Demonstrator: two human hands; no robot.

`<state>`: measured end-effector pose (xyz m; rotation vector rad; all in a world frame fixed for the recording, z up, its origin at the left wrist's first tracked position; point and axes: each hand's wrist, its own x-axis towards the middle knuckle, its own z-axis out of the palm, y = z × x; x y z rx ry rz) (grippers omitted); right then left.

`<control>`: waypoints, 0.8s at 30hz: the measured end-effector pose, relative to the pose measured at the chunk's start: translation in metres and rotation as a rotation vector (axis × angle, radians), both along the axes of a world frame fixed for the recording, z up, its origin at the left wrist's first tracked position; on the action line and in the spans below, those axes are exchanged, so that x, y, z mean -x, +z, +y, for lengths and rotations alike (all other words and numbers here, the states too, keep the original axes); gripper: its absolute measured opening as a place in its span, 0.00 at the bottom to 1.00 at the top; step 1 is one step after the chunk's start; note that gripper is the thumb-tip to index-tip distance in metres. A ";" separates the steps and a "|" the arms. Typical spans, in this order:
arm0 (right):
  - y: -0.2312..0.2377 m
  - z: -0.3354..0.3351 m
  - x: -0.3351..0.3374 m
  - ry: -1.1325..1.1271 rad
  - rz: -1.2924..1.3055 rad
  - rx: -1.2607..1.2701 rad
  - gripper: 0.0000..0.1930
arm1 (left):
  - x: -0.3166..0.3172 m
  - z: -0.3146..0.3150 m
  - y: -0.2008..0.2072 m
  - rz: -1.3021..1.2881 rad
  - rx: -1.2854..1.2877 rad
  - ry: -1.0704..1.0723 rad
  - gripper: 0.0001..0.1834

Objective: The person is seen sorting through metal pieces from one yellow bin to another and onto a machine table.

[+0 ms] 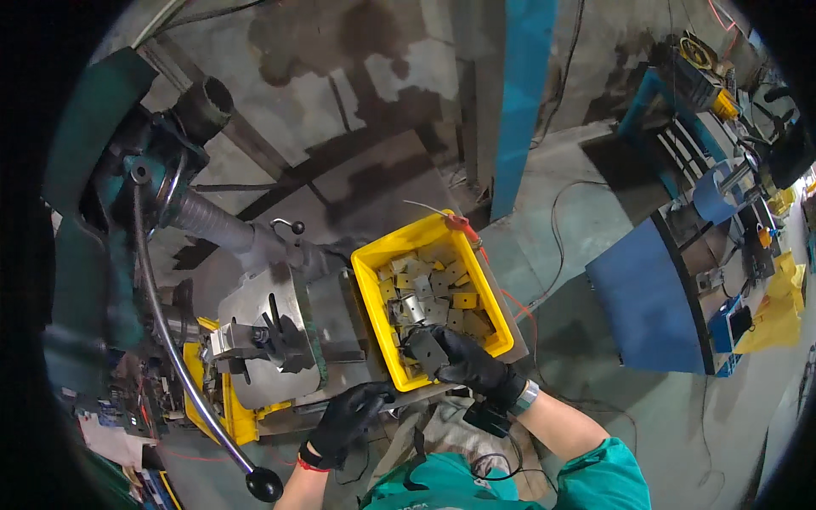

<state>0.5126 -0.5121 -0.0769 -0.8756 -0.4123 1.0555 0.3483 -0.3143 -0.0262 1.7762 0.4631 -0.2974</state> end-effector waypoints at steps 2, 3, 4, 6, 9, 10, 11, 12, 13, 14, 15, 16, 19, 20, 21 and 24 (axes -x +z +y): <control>0.004 0.002 0.005 -0.005 0.086 -0.060 0.31 | -0.019 -0.007 0.014 -0.010 -0.112 -0.085 0.14; 0.006 0.004 0.006 -0.016 -0.040 -0.006 0.28 | -0.026 -0.009 0.015 0.007 -0.136 -0.067 0.14; 0.009 0.006 0.005 -0.029 -0.166 0.049 0.24 | -0.032 -0.010 0.015 0.024 -0.161 -0.048 0.14; 0.019 0.010 0.005 -0.027 -0.345 0.162 0.18 | -0.039 -0.011 0.012 0.012 -0.162 0.009 0.13; 0.033 0.009 0.005 -0.013 -0.313 0.205 0.17 | -0.045 -0.013 0.012 -0.057 -0.104 0.098 0.15; 0.031 0.007 0.007 -0.030 -0.178 0.132 0.19 | -0.047 -0.015 0.014 -0.071 -0.092 0.108 0.16; 0.028 0.007 0.009 -0.041 -0.056 0.056 0.21 | -0.049 -0.016 0.015 -0.083 -0.079 0.119 0.17; 0.026 0.006 0.011 -0.052 0.066 -0.019 0.22 | -0.051 -0.016 0.014 -0.177 -0.134 0.085 0.19; 0.022 0.008 0.013 -0.057 0.175 -0.096 0.24 | -0.052 -0.016 0.012 -0.270 -0.188 0.050 0.22; 0.019 0.009 0.015 -0.061 0.284 -0.174 0.25 | -0.054 -0.015 0.011 -0.363 -0.241 0.016 0.24; 0.018 0.010 0.014 -0.058 0.182 -0.106 0.26 | -0.057 -0.016 0.014 -0.401 -0.353 -0.026 0.26; 0.018 0.012 0.012 -0.055 0.081 -0.039 0.27 | -0.061 -0.018 0.019 -0.438 -0.464 -0.068 0.28; -0.005 0.016 0.013 -0.072 -0.142 0.028 0.27 | -0.071 -0.024 0.022 -0.511 -0.652 -0.186 0.31; -0.013 0.018 0.014 -0.081 -0.202 0.025 0.26 | -0.074 -0.026 0.023 -0.529 -0.693 -0.223 0.32; -0.010 0.019 0.011 -0.037 -0.105 -0.020 0.22 | -0.077 -0.029 0.027 -0.535 -0.767 -0.272 0.30; -0.016 0.024 0.018 -0.007 0.023 -0.027 0.18 | -0.074 -0.024 0.014 -0.501 -0.734 -0.344 0.25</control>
